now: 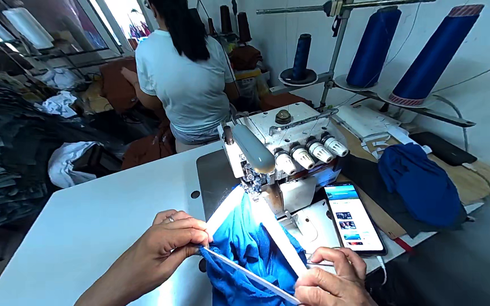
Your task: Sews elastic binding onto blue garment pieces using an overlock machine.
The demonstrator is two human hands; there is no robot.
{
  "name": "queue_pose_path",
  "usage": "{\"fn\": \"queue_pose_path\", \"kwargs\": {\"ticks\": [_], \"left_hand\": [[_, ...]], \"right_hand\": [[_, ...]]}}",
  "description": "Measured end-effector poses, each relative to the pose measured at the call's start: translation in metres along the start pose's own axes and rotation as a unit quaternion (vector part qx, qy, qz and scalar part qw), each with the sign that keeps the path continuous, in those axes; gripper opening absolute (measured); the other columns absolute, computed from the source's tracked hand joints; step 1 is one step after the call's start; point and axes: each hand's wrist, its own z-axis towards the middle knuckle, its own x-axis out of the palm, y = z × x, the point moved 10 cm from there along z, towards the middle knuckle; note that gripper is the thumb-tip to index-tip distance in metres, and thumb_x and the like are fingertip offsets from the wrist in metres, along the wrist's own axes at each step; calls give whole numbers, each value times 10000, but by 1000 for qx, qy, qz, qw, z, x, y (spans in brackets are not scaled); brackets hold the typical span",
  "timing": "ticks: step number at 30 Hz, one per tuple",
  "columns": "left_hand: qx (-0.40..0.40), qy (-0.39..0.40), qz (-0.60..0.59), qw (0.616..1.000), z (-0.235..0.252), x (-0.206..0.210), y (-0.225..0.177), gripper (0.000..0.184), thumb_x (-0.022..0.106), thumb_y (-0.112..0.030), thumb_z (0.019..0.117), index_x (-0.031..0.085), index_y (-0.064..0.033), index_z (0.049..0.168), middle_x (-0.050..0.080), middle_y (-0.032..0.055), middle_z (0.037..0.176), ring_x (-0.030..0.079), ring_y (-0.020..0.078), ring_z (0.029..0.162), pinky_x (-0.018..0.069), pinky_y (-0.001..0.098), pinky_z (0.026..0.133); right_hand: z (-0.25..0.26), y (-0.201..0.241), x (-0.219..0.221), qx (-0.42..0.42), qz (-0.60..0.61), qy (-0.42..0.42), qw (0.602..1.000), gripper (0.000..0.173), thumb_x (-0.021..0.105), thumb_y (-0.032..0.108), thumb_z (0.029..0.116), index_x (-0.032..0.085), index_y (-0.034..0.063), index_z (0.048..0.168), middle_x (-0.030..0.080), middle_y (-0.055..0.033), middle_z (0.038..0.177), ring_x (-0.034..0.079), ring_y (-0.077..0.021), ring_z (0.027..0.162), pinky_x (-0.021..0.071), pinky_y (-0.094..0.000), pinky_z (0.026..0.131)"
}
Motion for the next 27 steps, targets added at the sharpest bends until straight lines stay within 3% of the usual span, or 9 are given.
{"fn": "queue_pose_path", "kwargs": {"ticks": [4, 9, 13, 17, 21, 24, 27], "left_hand": [[-12, 6, -2, 1000, -4, -2, 1, 206, 572, -406, 990, 751, -337, 916, 721, -211, 1036, 623, -30, 1069, 393, 309, 1051], [-22, 15, -7, 1000, -7, 1, -3, 204, 572, -401, 989, 758, -344, 927, 722, -205, 1049, 630, -16, 1076, 417, 321, 1050], [-17, 21, 6, 1000, -5, -2, -9, 206, 576, -389, 986, 765, -338, 920, 721, -201, 1055, 626, -13, 1087, 407, 334, 1057], [-22, 13, 6, 1000, -8, -3, -6, 201, 579, -378, 979, 765, -335, 916, 722, -200, 1056, 628, -9, 1081, 414, 328, 1049], [-26, -6, -3, 1000, -14, -3, 2, 207, 574, -408, 987, 758, -339, 923, 722, -201, 1049, 633, -16, 1055, 413, 327, 1047], [-26, -13, -9, 1000, -14, -1, 7, 207, 577, -429, 991, 757, -345, 934, 722, -202, 1048, 630, -17, 1061, 412, 303, 1047], [-22, -16, -15, 1000, -12, 1, 9, 206, 577, -443, 992, 756, -356, 939, 722, -206, 1045, 629, -15, 1066, 413, 299, 1041]], "right_hand": [[-22, 4, 8, 26, 35, -11, 999, 286, 547, 411, 1050, 755, 216, 1065, 691, 30, 858, 559, -185, 1074, 247, -445, 1048], [-32, 4, 4, 45, 35, -76, 995, 253, 559, 370, 1052, 730, 186, 1080, 679, 25, 839, 574, -147, 980, 289, -394, 1008], [-21, -1, -8, 14, -9, -123, 992, 208, 458, 309, 1094, 645, 230, 1139, 647, 48, 895, 571, -112, 1000, 309, -385, 1031], [-14, -7, -2, -27, -37, -130, 990, 190, 453, 253, 1088, 636, 251, 1135, 661, 47, 927, 577, -137, 1030, 311, -426, 1016], [-24, -7, 8, 39, -5, -109, 993, 312, 509, 366, 1067, 556, 157, 1294, 695, 18, 1061, 595, -116, 1080, 296, -404, 1095], [-22, -5, 5, 80, 25, -118, 989, 289, 531, 360, 1061, 660, 132, 1182, 704, -2, 959, 586, -130, 994, 284, -398, 1041], [-19, -9, 0, 113, 24, -142, 983, 262, 522, 288, 1066, 712, 108, 1081, 717, -23, 952, 618, -113, 975, 328, -388, 1031]]}}
